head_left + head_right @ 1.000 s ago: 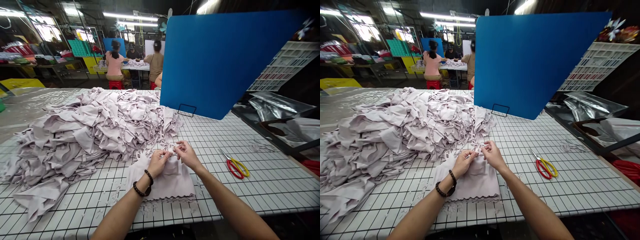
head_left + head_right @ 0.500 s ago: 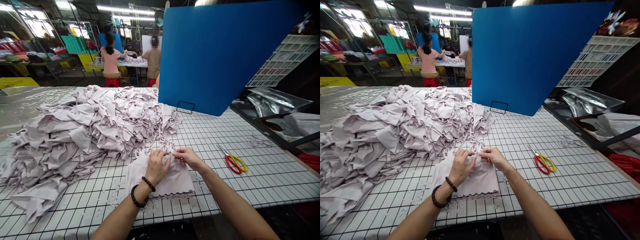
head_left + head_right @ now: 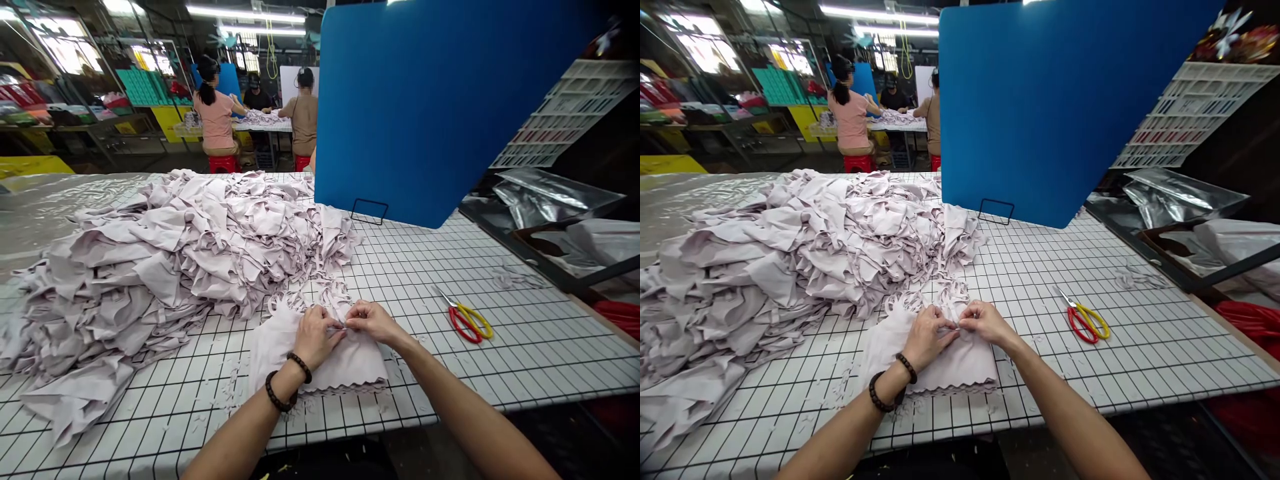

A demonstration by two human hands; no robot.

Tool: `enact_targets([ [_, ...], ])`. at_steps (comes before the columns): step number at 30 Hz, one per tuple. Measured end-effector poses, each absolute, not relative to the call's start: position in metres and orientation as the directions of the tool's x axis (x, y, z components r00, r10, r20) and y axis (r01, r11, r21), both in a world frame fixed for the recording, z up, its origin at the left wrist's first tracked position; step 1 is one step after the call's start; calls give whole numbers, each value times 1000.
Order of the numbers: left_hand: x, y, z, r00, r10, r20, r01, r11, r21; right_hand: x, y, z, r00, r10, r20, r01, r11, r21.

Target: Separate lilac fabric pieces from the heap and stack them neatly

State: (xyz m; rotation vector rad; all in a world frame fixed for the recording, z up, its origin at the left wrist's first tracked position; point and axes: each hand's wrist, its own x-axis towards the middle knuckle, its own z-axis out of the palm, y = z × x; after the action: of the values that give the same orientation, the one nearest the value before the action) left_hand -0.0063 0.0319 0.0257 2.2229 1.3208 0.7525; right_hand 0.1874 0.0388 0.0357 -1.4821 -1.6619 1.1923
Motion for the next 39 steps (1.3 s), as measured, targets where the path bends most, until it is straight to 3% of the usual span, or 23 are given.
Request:
enact_targets([
  [10, -5, 32, 25, 374, 898, 230, 654, -431, 622, 188, 35, 35, -184, 976, -113, 407, -29, -913],
  [19, -6, 33, 25, 384, 896, 222, 652, -433, 622, 175, 28, 47, -131, 991, -10, 513, 59, -856],
  [26, -7, 34, 26, 390, 894, 221, 660, -439, 609, 166, 24, 28, -49, 998, 27, 394, 44, -918],
  [30, -6, 33, 25, 399, 891, 218, 664, -445, 601, 173, 24, 39, -149, 989, -14, 489, 61, -870],
  [34, -5, 32, 24, 405, 887, 222, 674, -453, 583, 180, 28, 60, -285, 958, -16, 664, 185, -725],
  [39, -6, 32, 24, 432, 873, 226, 677, -479, 559, 174, 29, 62, -357, 934, 29, 666, 276, -693],
])
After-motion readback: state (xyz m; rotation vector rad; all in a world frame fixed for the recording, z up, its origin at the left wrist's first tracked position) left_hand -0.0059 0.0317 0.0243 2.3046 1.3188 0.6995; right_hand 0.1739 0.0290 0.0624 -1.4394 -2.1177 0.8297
